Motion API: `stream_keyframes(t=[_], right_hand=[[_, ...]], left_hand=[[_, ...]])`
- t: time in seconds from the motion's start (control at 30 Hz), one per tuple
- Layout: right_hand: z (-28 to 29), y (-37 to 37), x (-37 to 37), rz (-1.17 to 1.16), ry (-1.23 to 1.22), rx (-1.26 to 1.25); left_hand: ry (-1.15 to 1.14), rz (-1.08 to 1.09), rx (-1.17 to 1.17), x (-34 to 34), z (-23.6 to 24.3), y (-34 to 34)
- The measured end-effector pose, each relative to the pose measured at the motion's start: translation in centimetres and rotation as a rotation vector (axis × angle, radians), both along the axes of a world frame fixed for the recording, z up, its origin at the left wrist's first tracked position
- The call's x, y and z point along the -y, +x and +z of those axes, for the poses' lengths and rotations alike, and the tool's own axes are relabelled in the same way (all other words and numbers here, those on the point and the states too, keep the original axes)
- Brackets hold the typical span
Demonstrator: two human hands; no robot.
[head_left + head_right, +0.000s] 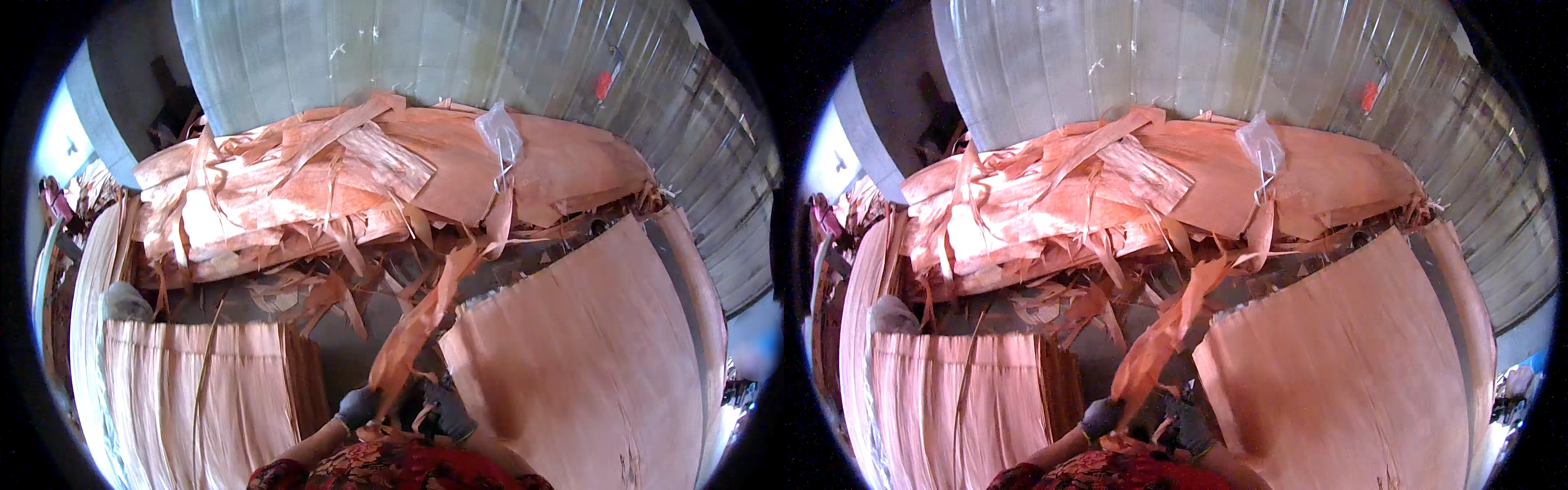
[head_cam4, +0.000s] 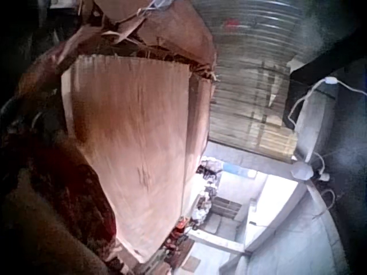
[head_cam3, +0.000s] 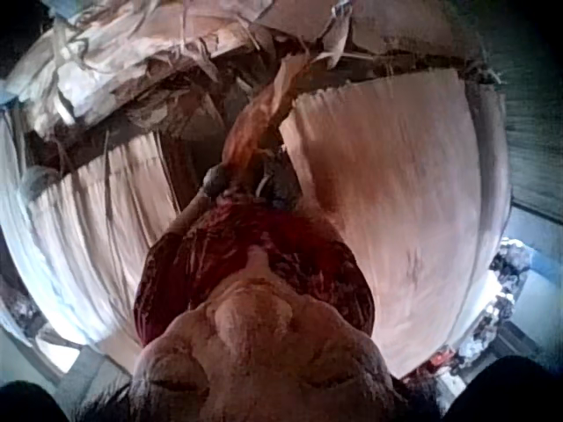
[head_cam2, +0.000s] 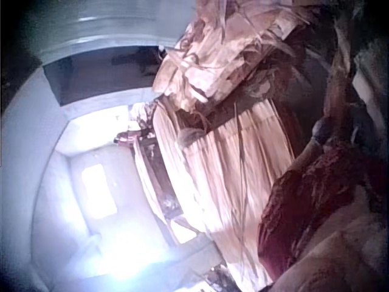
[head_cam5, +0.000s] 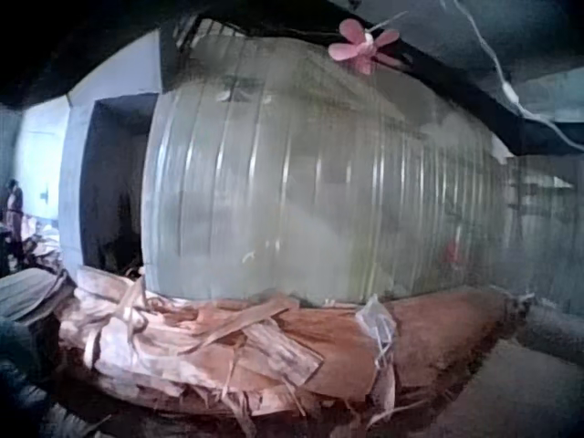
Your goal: The person cuts a large sheet of light brown material on a workbench using a utility knife. They smooth the material, make cuts along the edges, and remove the trimmed strips. The person then folds the cut sheet and places it on a pile of similar sheets.
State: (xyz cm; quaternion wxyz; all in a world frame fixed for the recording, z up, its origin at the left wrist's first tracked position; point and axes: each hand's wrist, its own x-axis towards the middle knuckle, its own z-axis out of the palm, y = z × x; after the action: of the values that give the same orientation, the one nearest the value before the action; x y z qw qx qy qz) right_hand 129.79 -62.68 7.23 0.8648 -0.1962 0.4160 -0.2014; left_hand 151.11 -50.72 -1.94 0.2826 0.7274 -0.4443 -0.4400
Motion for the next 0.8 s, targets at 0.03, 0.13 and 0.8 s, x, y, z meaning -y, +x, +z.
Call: stream_keyframes(t=[0.03,0.13,0.8], right_hand=[[-1.8,0.5,2.9,-0.089,0.04,0.007],[-3.3,2.7,10.0,-0.221,-0.06,-0.107],[-3.2,14.6,47.4,-0.182,-0.805,-0.827]], left_hand=[[-0.088,-0.042,0.242,0.7,-0.2,2.2],[0.115,0.27,0.481,1.4,-0.7,9.3],[0.692,0.323,0.612,17.1,-7.4,46.3]])
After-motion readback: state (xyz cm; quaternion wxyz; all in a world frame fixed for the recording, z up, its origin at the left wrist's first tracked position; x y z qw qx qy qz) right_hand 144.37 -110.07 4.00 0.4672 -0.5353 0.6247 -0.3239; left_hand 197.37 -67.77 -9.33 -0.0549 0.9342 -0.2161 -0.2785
